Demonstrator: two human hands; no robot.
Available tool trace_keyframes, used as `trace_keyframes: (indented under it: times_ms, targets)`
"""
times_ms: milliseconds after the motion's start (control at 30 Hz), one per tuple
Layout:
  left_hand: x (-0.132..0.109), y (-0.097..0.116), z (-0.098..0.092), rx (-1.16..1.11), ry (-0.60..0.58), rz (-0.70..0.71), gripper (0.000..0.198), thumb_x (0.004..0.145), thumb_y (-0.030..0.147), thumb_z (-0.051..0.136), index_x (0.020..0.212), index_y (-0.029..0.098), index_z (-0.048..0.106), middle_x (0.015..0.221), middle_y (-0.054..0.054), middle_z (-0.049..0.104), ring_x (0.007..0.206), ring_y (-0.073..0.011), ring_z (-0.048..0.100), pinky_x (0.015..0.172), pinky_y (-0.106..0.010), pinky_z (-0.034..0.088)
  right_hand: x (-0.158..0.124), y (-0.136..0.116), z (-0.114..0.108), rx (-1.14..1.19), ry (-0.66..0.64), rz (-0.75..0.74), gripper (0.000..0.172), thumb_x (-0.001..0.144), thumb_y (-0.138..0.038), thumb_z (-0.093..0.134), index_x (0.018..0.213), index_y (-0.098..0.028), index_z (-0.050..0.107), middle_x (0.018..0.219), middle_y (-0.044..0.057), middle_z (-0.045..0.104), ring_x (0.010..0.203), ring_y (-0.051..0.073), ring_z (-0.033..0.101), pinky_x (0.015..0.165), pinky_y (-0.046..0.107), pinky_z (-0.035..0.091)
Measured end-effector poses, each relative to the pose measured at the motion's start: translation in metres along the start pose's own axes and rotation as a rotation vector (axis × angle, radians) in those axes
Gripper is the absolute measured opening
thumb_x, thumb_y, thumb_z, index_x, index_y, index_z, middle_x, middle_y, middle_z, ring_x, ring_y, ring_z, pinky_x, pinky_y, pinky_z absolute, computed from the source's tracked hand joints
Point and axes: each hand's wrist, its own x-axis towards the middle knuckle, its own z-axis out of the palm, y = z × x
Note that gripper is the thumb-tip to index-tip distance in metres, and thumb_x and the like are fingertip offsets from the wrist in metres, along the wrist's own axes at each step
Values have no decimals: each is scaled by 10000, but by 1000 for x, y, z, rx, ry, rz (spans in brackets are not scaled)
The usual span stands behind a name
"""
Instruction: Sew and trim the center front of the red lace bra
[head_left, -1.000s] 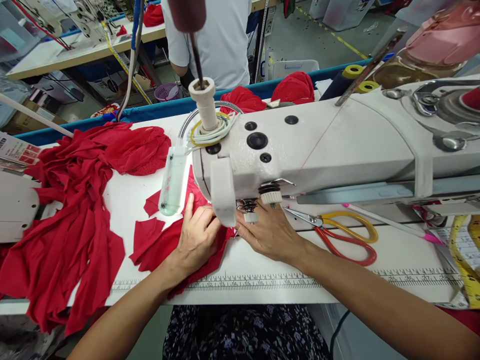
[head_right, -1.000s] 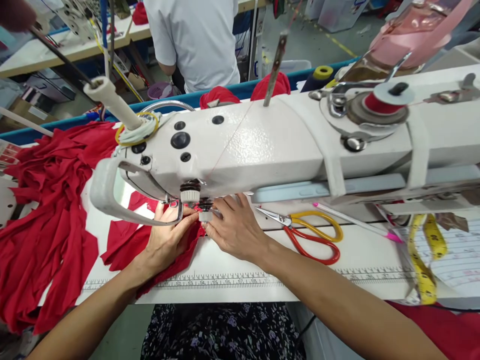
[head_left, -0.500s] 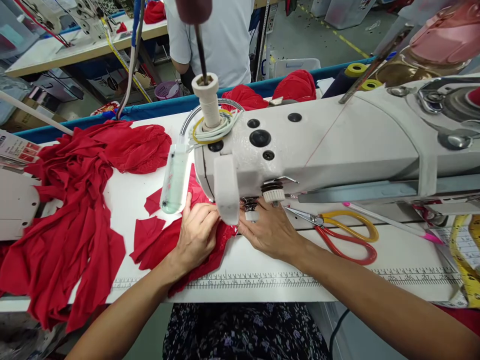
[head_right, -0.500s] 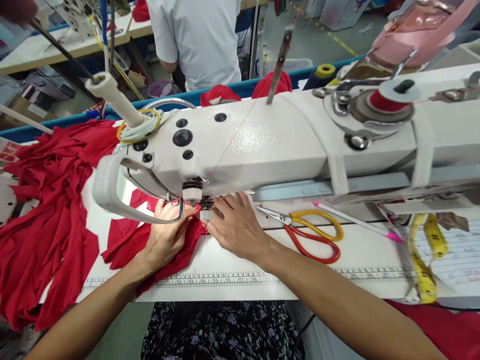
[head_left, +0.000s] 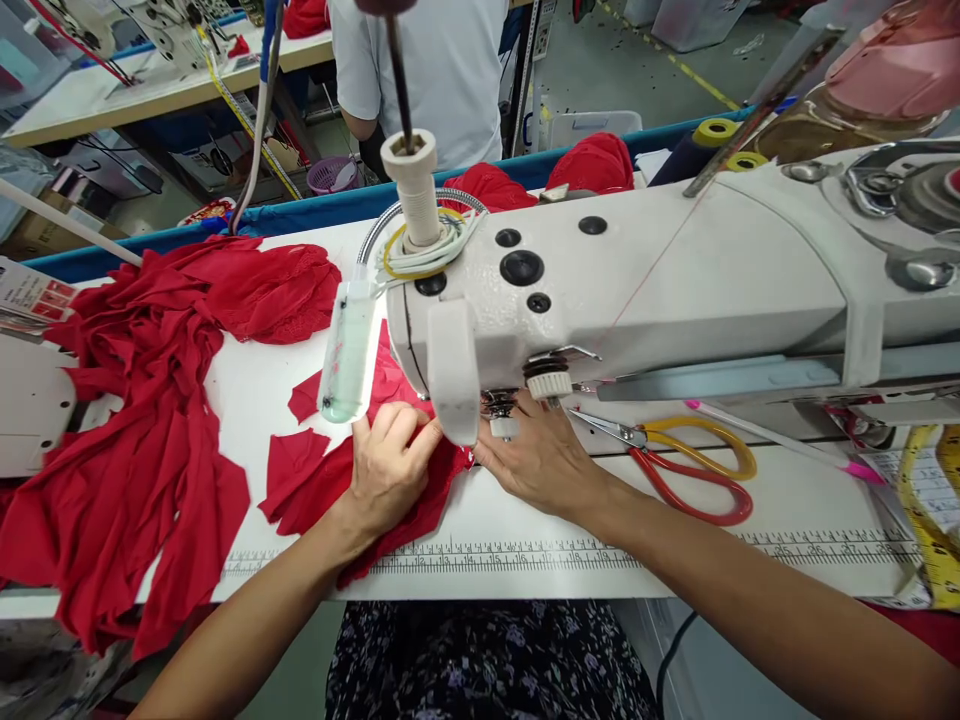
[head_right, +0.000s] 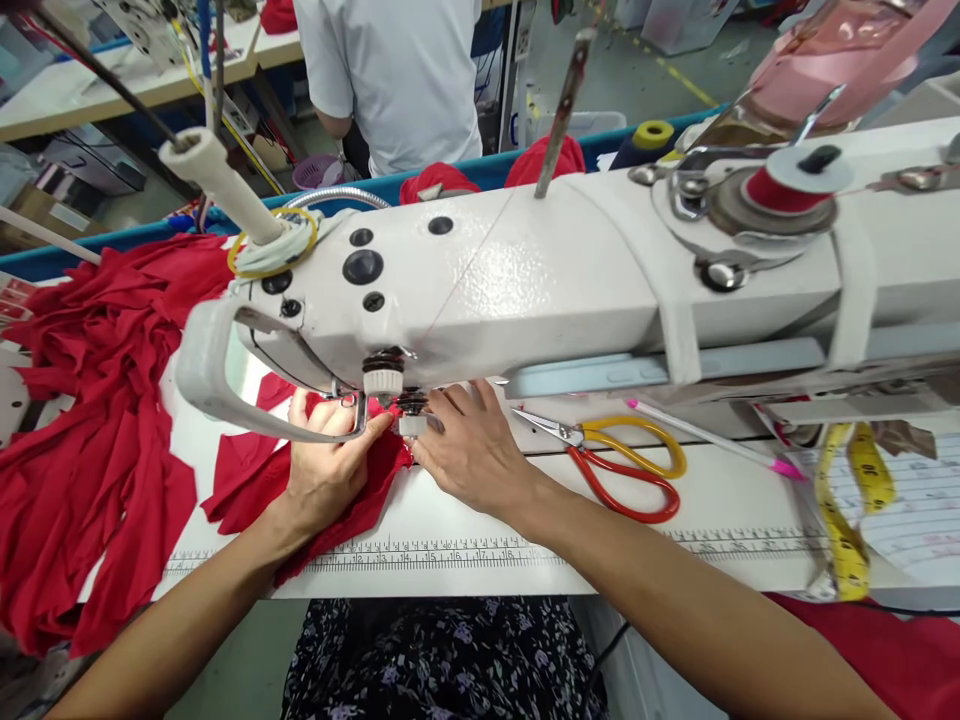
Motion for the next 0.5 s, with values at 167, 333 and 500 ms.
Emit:
trace_keyframes:
  times_ms: [167, 333, 500]
  targets:
    - [1, 3, 0, 50, -56, 72, 240, 959, 117, 483, 1080, 183, 679, 864, -54, 653, 820, -204, 524, 976, -516, 332, 0, 1, 0, 24, -2, 6, 280, 958, -310, 527, 775, -220, 718, 944, 112, 614, 967, 255, 447, 906, 404, 310]
    - [-1, 3, 2, 38, -49, 72, 229, 953, 117, 490, 1078, 168, 675, 876, -66, 647, 838, -212, 533, 971, -532, 343, 0, 0, 0, 15, 0, 14, 287, 959, -305, 527, 760, -218, 713, 929, 106, 611, 965, 252, 449, 906, 400, 312]
    - [-2, 3, 3, 0, -75, 40, 268, 953, 97, 455, 1071, 181, 681, 857, -62, 637, 825, -210, 537, 955, -517, 359, 0, 0, 0, 17, 17, 6, 294, 958, -289, 521, 747, -220, 714, 934, 108, 617, 969, 253, 450, 897, 401, 313]
